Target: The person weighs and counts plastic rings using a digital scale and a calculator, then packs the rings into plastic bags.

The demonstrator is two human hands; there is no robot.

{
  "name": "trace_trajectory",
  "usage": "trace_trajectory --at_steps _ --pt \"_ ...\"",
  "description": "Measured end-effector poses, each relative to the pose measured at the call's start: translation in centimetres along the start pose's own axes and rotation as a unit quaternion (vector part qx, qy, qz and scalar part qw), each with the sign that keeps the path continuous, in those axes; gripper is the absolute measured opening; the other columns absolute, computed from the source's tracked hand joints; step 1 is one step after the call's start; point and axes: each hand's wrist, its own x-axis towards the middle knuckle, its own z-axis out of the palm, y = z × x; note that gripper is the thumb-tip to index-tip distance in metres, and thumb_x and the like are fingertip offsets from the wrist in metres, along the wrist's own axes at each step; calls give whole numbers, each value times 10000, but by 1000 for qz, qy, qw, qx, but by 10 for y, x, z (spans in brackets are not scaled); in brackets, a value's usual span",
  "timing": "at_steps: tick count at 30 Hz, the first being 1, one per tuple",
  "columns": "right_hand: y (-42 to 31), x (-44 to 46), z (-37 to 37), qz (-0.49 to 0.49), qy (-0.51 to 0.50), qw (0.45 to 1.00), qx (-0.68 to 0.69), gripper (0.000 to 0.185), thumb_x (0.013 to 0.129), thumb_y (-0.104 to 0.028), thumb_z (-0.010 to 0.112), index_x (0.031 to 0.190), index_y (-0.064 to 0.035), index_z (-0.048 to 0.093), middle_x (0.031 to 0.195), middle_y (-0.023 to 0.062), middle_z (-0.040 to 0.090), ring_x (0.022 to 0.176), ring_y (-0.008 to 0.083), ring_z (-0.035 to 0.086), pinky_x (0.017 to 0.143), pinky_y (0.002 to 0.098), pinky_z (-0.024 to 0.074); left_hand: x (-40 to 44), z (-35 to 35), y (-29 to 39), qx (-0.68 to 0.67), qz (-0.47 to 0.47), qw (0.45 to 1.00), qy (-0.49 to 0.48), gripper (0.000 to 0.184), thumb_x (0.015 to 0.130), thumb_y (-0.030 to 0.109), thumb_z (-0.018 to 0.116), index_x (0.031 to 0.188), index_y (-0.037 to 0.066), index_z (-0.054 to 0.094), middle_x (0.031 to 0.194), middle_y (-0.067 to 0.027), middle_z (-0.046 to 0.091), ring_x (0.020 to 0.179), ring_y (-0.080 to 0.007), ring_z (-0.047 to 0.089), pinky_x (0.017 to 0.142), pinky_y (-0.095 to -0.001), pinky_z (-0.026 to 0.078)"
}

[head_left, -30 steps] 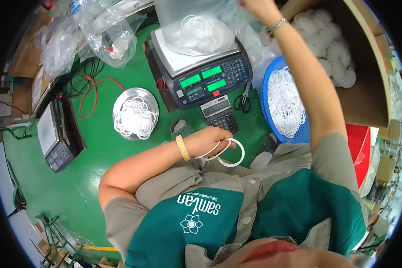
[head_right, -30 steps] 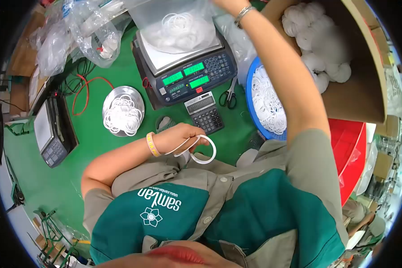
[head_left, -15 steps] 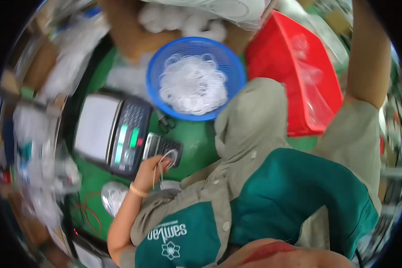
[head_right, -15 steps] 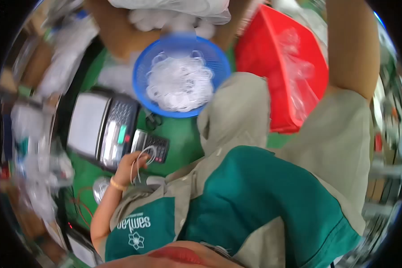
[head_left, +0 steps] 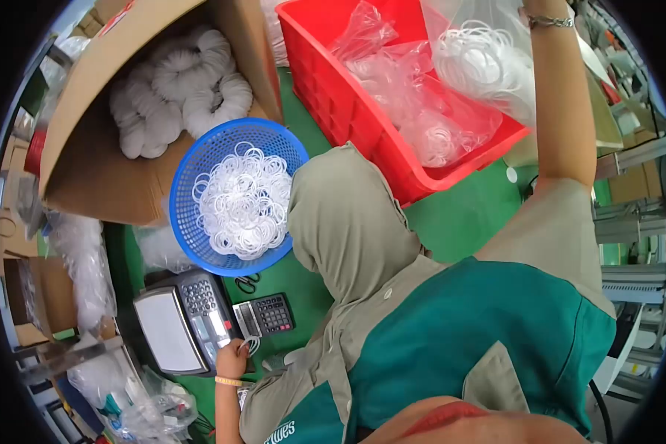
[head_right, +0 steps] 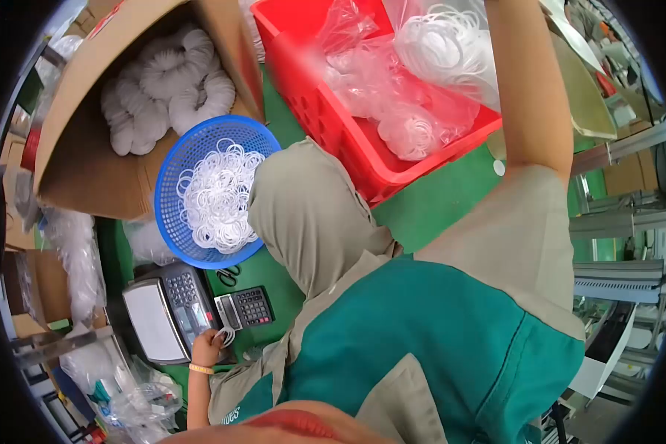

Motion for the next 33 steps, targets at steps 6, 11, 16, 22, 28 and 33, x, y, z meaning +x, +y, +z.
trace_trajectory --at_steps 6,11,16,22,28,33 --pt "4 -46 16 209 210 950 102 45 752 -107 557 746 -62 566 648 -4 495 591 96 440 552 228 361 -2 -1 -27 -9 -63 998 -3 174 746 197 548 721 30 591 612 -122 595 589 -277 590 555 -358 450" --pt "8 -63 16 127 207 955 168 79 751 -89 553 818 -49 561 662 -22 505 601 79 444 554 217 363 -6 -3 -57 39 -79 996 5 186 730 208 565 736 24 598 652 -165 591 626 -313 588 569 -375 451" --pt "2 -93 25 167 167 934 270 76 757 -102 550 806 -46 567 688 -23 522 615 71 454 578 210 370 -10 -14 -56 3 -140 990 -6 184 769 192 547 785 15 595 602 -115 608 572 -205 618 558 -314 470" --pt "46 -169 26 377 -264 882 -103 162 800 -171 547 825 -23 607 698 -14 550 652 59 488 622 254 421 -4 -27 -50 35 -157 987 8 190 766 199 556 755 15 600 590 -104 608 563 -204 616 555 -312 471" --pt "87 -225 44 325 -566 571 -498 262 695 -133 483 906 -48 615 955 147 599 904 271 575 719 396 469 3 -30 -60 71 -151 986 15 179 740 187 564 751 11 589 633 -145 602 613 -268 611 580 -356 463" --pt "70 -183 10 320 -434 659 -524 190 664 -212 517 753 -80 621 787 126 616 748 279 599 619 385 476 -3 -27 -75 94 -148 984 13 186 727 210 567 750 26 589 659 -164 594 653 -324 590 602 -387 455"
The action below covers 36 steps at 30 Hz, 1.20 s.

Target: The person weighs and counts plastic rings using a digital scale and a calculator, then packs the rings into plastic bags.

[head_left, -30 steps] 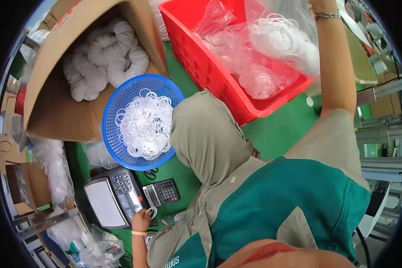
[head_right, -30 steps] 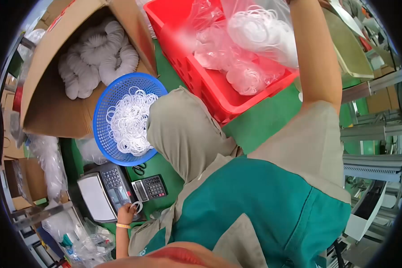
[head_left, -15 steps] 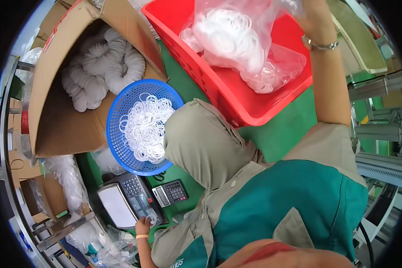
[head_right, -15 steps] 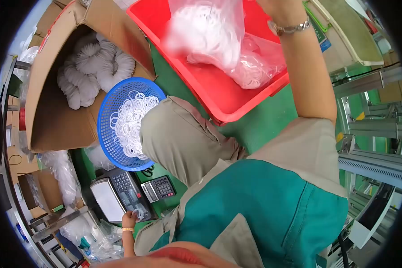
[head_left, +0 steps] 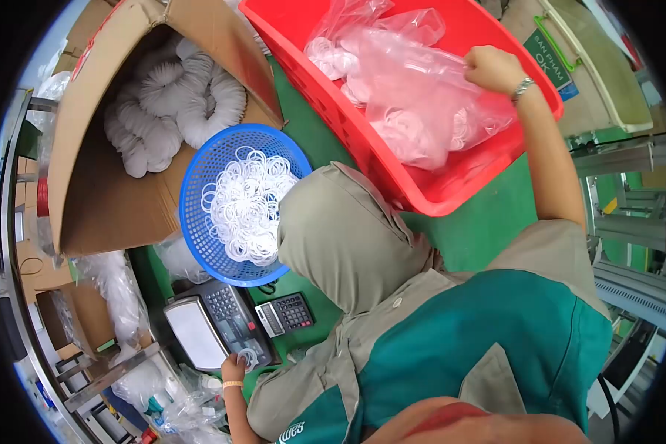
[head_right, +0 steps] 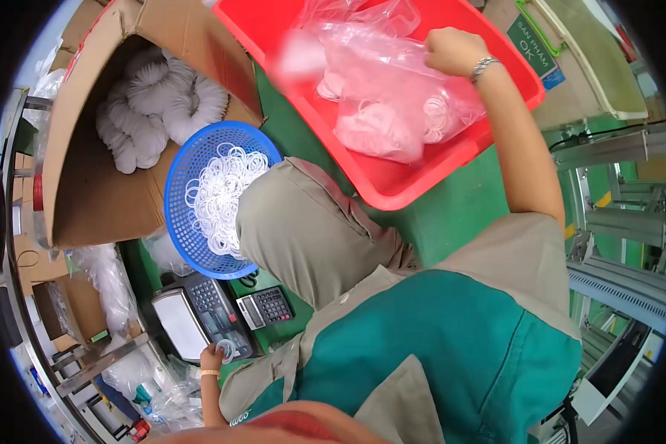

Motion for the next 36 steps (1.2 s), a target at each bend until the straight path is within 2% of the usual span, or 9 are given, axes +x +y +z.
trace_trajectory --at_steps 6,9,10,12,13,19,21,27,36 --pt "13 5 19 -77 -138 985 67 304 635 -322 658 736 -40 607 716 129 606 713 261 590 682 370 455 -4 -1 3 -8 11 1000 13 172 731 192 570 750 21 583 647 -159 594 613 -305 594 580 -381 455" --pt "28 40 58 -134 -52 974 173 505 662 -373 653 1050 -80 516 1206 180 432 1245 332 229 958 402 292 -4 0 -2 9 16 1000 7 169 737 190 562 756 23 581 647 -159 594 609 -296 597 580 -379 456" --pt "25 54 66 -19 -106 983 145 648 656 -402 661 1195 -138 418 1338 153 267 1290 338 2 1034 432 127 -5 -1 0 -2 1 1000 -1 167 739 189 558 757 24 580 648 -158 594 610 -293 598 583 -378 457" --pt "31 81 110 13 -138 981 135 709 648 -419 666 1219 -104 388 1342 175 229 1285 322 69 965 454 298 -8 -4 6 -7 7 1000 9 165 744 188 550 754 26 579 631 -150 593 611 -289 599 579 -373 457" --pt "23 75 110 47 -234 947 215 658 658 -396 660 1155 -22 447 1238 194 382 1151 295 379 745 407 494 -10 -5 8 -5 9 1000 17 164 744 186 549 753 25 579 626 -147 593 609 -287 600 577 -370 457" --pt "23 85 130 -71 -345 931 -99 192 528 -161 649 663 -24 638 684 136 622 585 260 595 534 343 491 -12 0 1 -41 -17 999 9 169 734 184 566 742 16 581 625 -138 598 603 -279 596 573 -361 452" --pt "50 92 127 -177 -264 929 -192 191 544 -140 596 663 8 620 661 193 594 573 263 593 524 363 484 -11 0 1 -17 -11 1000 7 162 743 183 554 727 22 568 638 -142 600 615 -300 595 577 -371 455" --pt "58 66 65 169 113 976 80 333 666 -174 472 961 -58 574 975 192 572 914 359 543 752 414 452 -7 7 -5 -19 0 1000 20 178 744 187 547 695 16 544 609 -142 591 599 -291 598 566 -375 455" --pt "36 60 65 -77 -117 988 61 594 571 -182 699 1096 -4 487 1067 219 527 1013 308 505 863 364 402 -11 3 7 -41 -11 998 40 209 749 215 557 690 15 537 610 -144 586 600 -284 596 564 -368 453"
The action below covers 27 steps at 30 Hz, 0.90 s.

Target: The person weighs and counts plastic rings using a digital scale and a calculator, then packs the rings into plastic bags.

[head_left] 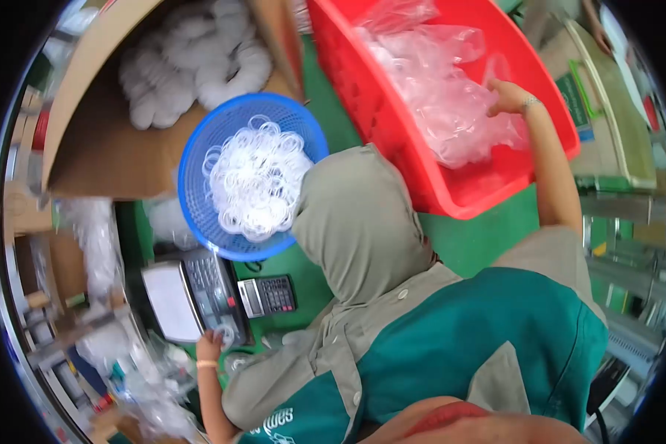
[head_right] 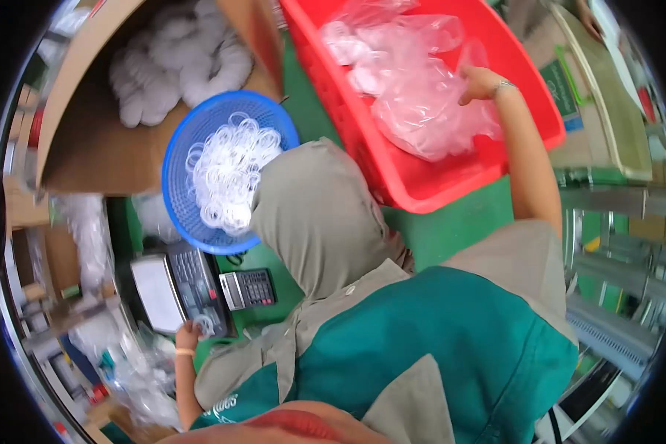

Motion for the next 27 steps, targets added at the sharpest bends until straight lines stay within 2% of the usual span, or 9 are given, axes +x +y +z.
trace_trajectory --at_steps 2,5,8,12,13,16,17,22,27 --pt "-17 4 -16 -116 77 989 52 651 604 -157 700 1184 -41 429 1154 166 483 1092 275 447 913 349 359 6 5 -12 -1 -6 1000 -6 236 761 232 549 683 14 503 618 -156 570 600 -301 581 539 -372 439" --pt "-89 1 -60 -218 248 940 83 422 718 -179 622 1101 -48 503 1087 117 531 1022 238 501 833 310 409 6 5 -5 -44 5 999 26 211 765 218 532 704 16 527 602 -165 549 606 -317 564 540 -379 425" --pt "-175 -3 -89 -374 283 874 130 335 771 -158 581 1078 -42 516 1083 102 525 963 204 524 791 287 425 9 -20 43 -207 -8 978 13 196 788 191 554 743 1 566 590 -70 575 525 -119 524 480 -283 403" --pt "-307 -26 -96 -502 213 835 69 293 795 -142 545 1074 -57 523 1207 82 457 1054 189 473 869 300 375 31 -64 117 -531 -2 848 -15 188 832 214 533 873 34 571 742 -15 603 631 -67 537 536 -186 403" --pt "-333 -23 -91 -568 225 791 29 282 795 -142 543 1062 -53 524 1206 85 458 1048 192 476 866 292 375 40 -67 121 -567 53 822 -18 271 831 242 541 999 29 538 834 -23 605 712 -59 546 556 -180 401" --pt "-401 -22 -61 -575 102 807 87 279 765 -143 580 1010 -19 529 1073 106 524 923 224 534 779 294 421 44 -82 119 -524 67 847 51 775 746 291 645 1306 -10 201 1225 -165 415 1053 -193 460 862 -284 381" --pt "-419 -15 -48 -625 125 768 54 261 761 -130 577 989 -13 528 1027 121 539 897 237 539 776 297 421 45 -79 98 -535 104 832 102 755 747 309 640 1296 -9 231 1229 -167 415 1053 -192 463 839 -279 392" --pt "-481 20 22 -614 -61 787 -11 228 742 -109 583 951 -28 542 904 127 567 792 248 542 704 316 427 -43 -88 -26 -508 -55 800 314 332 835 224 519 1121 55 502 1072 -43 550 986 -131 524 823 -256 389" --pt "-506 103 123 -522 -191 817 -153 296 694 -186 622 938 -29 562 879 157 587 735 257 575 659 336 452 -161 8 -127 -540 -296 623 483 282 812 175 540 1046 18 549 918 -40 603 798 -122 571 628 -202 424"
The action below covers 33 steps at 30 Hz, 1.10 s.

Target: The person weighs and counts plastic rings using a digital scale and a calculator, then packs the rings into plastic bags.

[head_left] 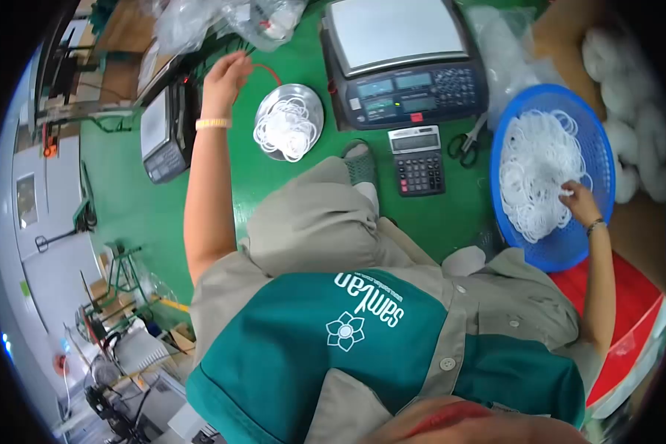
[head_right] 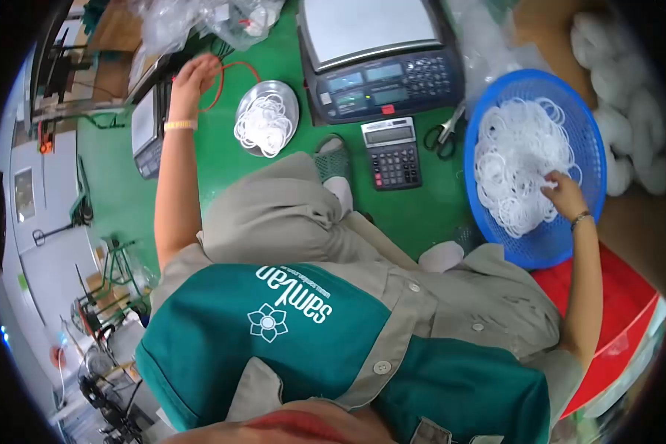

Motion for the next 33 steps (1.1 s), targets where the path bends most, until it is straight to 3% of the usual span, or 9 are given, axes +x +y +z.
trace_trajectory --at_steps 6,11,14,15,17,19,23,27,33 --pt "15 63 30 20 -11 988 -150 247 708 -271 513 782 -47 585 841 176 584 790 329 559 676 405 443 -38 -63 -129 -4 -184 979 84 278 831 228 526 1041 46 536 959 -60 594 789 -131 575 620 -214 425" --pt "-52 121 -23 -42 325 944 -29 173 773 -199 492 781 -37 555 713 147 569 678 320 550 591 380 431 -51 -10 -159 -28 -236 971 -7 317 837 235 516 1087 40 508 974 -70 593 845 -149 577 657 -218 420" --pt "-84 164 -30 -121 231 963 75 185 750 -200 505 794 -42 589 750 133 590 685 283 566 607 353 440 -60 20 -152 -26 -210 974 -78 284 853 218 496 1075 43 520 968 -68 594 823 -134 576 669 -226 426" --pt "-96 177 -30 -122 166 977 -49 188 727 -206 513 796 -56 603 801 116 606 720 272 576 643 370 445 -61 26 -147 -22 -198 975 -99 286 855 220 494 1077 41 519 967 -69 594 821 -133 575 676 -230 427" --pt "-118 195 -24 -115 225 929 -270 188 711 -204 516 805 -80 621 877 94 613 779 268 585 671 388 446 -65 33 -139 -1 -182 976 -120 303 856 223 494 1085 27 513 960 -67 593 814 -128 571 692 -237 427" --pt "-131 226 -25 3 81 944 -320 209 716 -167 508 874 -106 630 969 79 604 882 262 579 714 410 448 -66 37 -139 5 -170 977 -131 304 858 222 489 1081 18 514 951 -65 593 796 -120 566 690 -236 426" --pt "-115 285 2 86 -102 916 -378 349 778 -152 450 1116 -157 537 1105 99 548 1009 251 537 798 377 445 -70 41 -142 1 -170 975 -140 267 857 187 486 1064 22 526 936 -61 594 776 -110 562 673 -228 423" --pt "-110 291 -3 19 13 948 -317 243 770 -138 439 872 -41 636 943 151 605 884 304 586 725 387 477 -72 43 -142 -4 -175 973 -150 258 858 158 480 1067 9 517 939 -62 592 765 -106 562 656 -210 420" --pt "-62 272 -94 37 81 970 -226 245 735 -150 497 915 -41 622 912 185 598 842 323 584 708 397 460 -70 41 -143 -11 -164 976 -143 253 861 148 483 1063 0 519 940 -64 590 762 -99 555 661 -200 413"
